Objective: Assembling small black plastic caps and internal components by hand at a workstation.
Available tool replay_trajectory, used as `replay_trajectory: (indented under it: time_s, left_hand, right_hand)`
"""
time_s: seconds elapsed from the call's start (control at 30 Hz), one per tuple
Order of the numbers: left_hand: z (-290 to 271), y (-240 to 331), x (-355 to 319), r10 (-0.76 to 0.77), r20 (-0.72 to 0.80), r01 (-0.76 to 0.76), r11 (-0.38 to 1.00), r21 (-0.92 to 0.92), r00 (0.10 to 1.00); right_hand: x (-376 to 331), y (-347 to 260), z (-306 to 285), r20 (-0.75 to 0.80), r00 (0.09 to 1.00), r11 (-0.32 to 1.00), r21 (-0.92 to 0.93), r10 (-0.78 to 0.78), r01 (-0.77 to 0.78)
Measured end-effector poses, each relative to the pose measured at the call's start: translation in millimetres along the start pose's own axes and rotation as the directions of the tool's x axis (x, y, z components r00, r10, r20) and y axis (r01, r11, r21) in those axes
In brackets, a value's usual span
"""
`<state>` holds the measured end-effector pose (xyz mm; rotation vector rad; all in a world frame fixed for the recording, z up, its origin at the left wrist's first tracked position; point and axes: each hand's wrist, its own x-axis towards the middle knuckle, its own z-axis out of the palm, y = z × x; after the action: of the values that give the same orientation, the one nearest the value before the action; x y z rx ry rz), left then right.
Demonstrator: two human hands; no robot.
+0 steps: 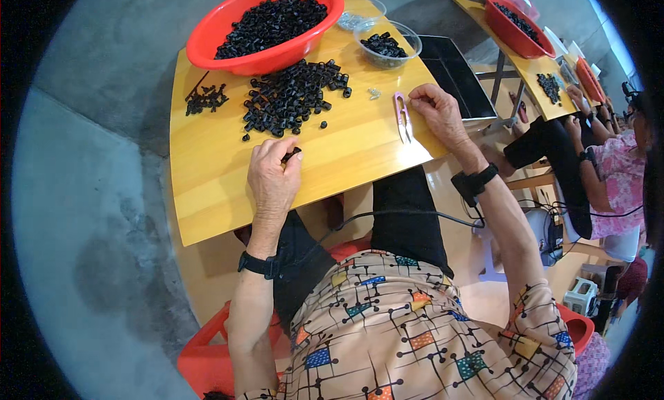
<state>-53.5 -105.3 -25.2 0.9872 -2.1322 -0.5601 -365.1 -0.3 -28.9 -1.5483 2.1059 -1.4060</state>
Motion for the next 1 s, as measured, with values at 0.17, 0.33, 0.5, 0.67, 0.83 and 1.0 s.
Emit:
replay_trajectory:
  time_s: [0.17,0.33,0.5,0.67,0.83,1.0]
  left_hand:
    - [-2,0,0,-0.025,-0.037,0.024,0.999,-0.026,0.999]
    - [-6,-3,-3,-0.076,-0.033,0.071,0.990,-0.125,0.997]
    - [-5,-4,-5,-0.068,-0.062,0.055,0.980,-0.193,0.996]
    - [-9,-4,-11,-0.072,-0.098,0.057,0.988,-0.143,0.993]
    - [-6,-1,-15,-0.038,-0.194,0.044,0.999,0.023,0.980]
    - [-5,3,-14,0.039,-0.247,0.006,0.984,0.179,0.968]
  right_hand:
    - [6,-29,-4,0.033,0.998,0.998,0.018,-0.058,0.057]
    - [23,-55,21,0.186,0.946,0.912,-0.270,-0.265,0.309]
    - [38,-42,38,0.280,0.925,0.869,-0.351,-0.256,0.347]
    - [31,-44,44,0.302,0.933,0.857,-0.410,-0.196,0.312]
    - [4,-53,48,0.369,0.863,0.799,-0.367,-0.344,0.476]
    - [-21,-69,61,0.350,0.862,0.796,-0.362,-0.367,0.485]
